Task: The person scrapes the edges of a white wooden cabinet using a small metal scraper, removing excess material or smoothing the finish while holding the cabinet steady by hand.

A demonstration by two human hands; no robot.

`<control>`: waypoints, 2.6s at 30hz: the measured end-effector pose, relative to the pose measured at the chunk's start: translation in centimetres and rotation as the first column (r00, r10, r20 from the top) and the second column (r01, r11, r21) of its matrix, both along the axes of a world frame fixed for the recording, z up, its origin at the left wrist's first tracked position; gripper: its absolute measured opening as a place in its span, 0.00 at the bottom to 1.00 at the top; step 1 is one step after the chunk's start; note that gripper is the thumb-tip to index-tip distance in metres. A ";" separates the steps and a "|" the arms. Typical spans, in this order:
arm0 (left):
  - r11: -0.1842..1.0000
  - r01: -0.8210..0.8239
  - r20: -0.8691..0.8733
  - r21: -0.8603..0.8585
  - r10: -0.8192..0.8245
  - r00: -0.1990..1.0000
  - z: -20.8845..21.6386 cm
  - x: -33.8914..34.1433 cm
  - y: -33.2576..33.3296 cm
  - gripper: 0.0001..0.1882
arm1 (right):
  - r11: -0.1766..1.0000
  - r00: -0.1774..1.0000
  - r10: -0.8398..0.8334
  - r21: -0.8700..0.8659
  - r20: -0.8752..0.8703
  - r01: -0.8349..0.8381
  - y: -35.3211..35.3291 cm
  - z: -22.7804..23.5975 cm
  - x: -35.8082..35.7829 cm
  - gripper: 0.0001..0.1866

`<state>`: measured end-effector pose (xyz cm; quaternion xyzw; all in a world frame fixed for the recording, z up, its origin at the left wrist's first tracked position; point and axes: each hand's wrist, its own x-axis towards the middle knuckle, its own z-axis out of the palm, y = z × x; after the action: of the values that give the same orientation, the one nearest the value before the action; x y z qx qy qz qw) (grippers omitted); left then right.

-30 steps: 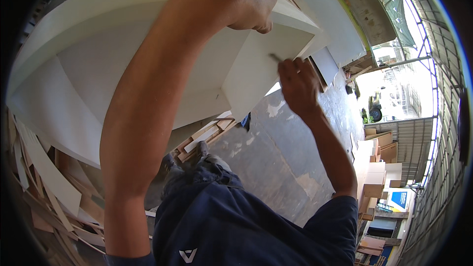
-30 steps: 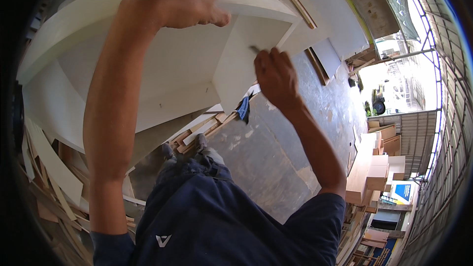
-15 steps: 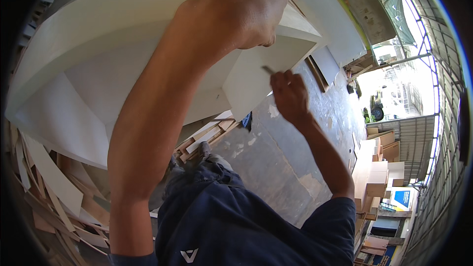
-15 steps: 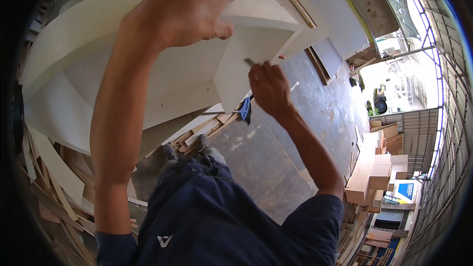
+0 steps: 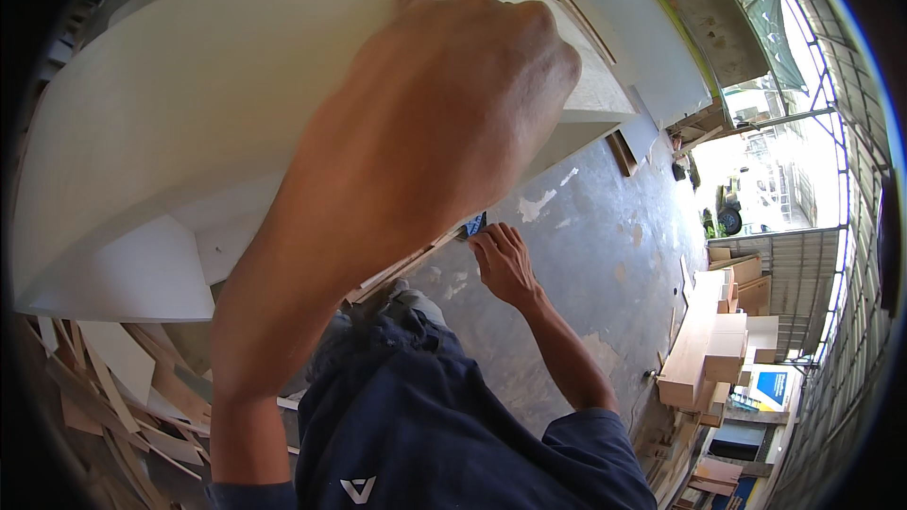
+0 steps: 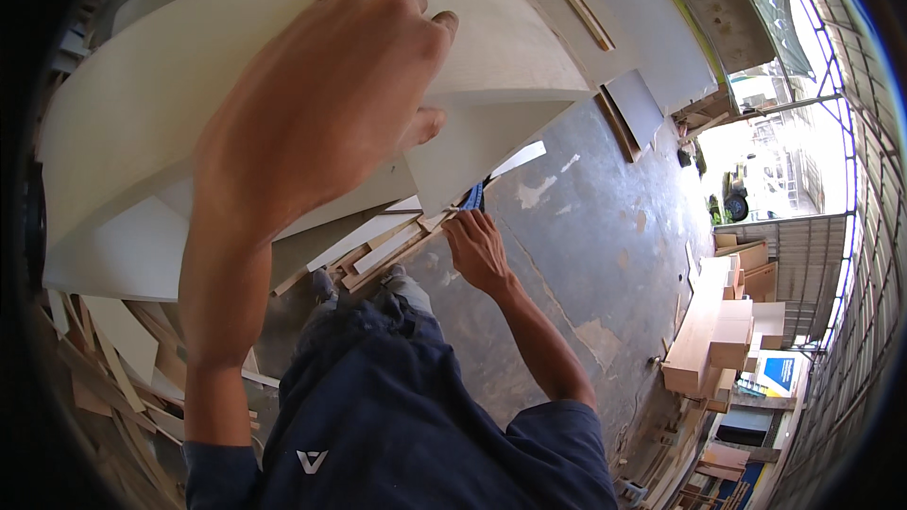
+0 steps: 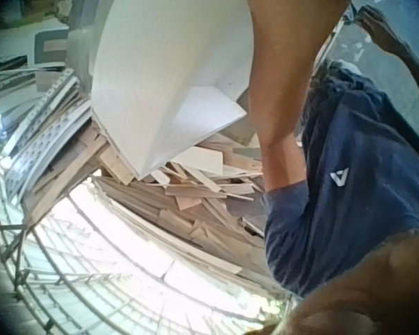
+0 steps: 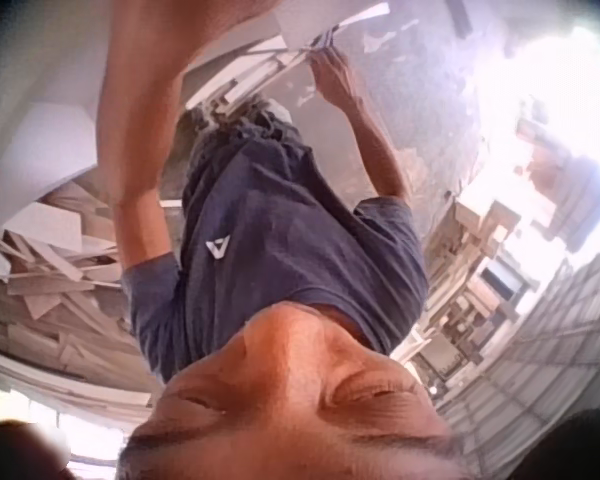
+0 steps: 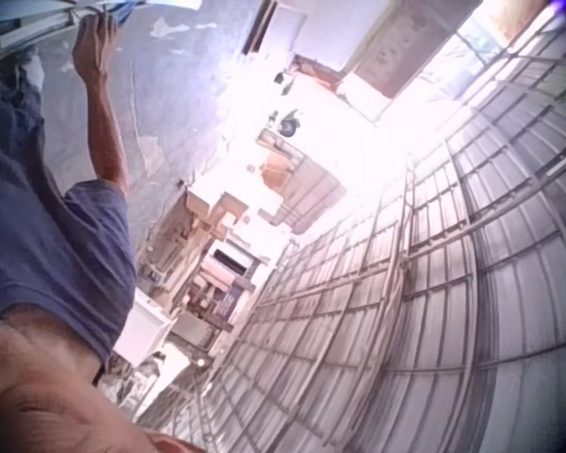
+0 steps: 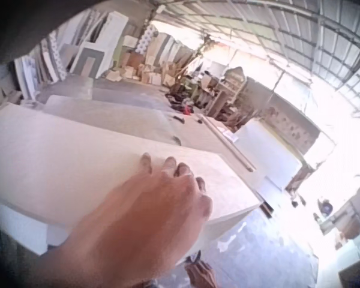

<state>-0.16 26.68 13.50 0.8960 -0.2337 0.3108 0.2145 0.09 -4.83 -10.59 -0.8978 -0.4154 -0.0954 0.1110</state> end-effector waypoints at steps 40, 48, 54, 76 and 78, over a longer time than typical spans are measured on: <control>0.539 -0.355 -0.231 -0.764 0.285 0.930 -31.6 0.3 -26.3 0.38 | 0.728 0.386 -0.520 -0.159 -0.762 0.667 -29.5 -17.3 -8.4 0.11; 0.521 -0.433 -0.316 -0.736 0.300 0.900 -32.9 -3.0 -28.6 0.36 | 0.299 0.086 0.108 0.115 -0.990 0.947 -20.7 -9.3 -0.8 0.08; 0.500 -0.137 -0.016 -0.855 0.239 0.971 -23.2 -1.6 -27.1 0.34 | 0.209 0.264 0.551 0.437 -0.792 0.875 -12.8 4.5 0.4 0.09; 0.588 -0.167 -0.204 -0.792 0.003 0.979 -28.9 -4.8 -24.4 0.40 | 0.923 0.923 -0.228 0.372 0.311 0.103 0.9 10.7 1.2 0.07; 0.594 -0.156 -0.215 -0.789 -0.029 0.976 -29.5 -4.9 -24.3 0.45 | 0.949 0.926 -0.216 0.289 0.308 0.125 0.8 10.6 1.1 0.07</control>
<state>-5.08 2.35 -16.00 0.7386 -0.0137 0.2958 0.6056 1.21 -4.04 0.01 -0.8782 -0.3315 -0.3111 0.1484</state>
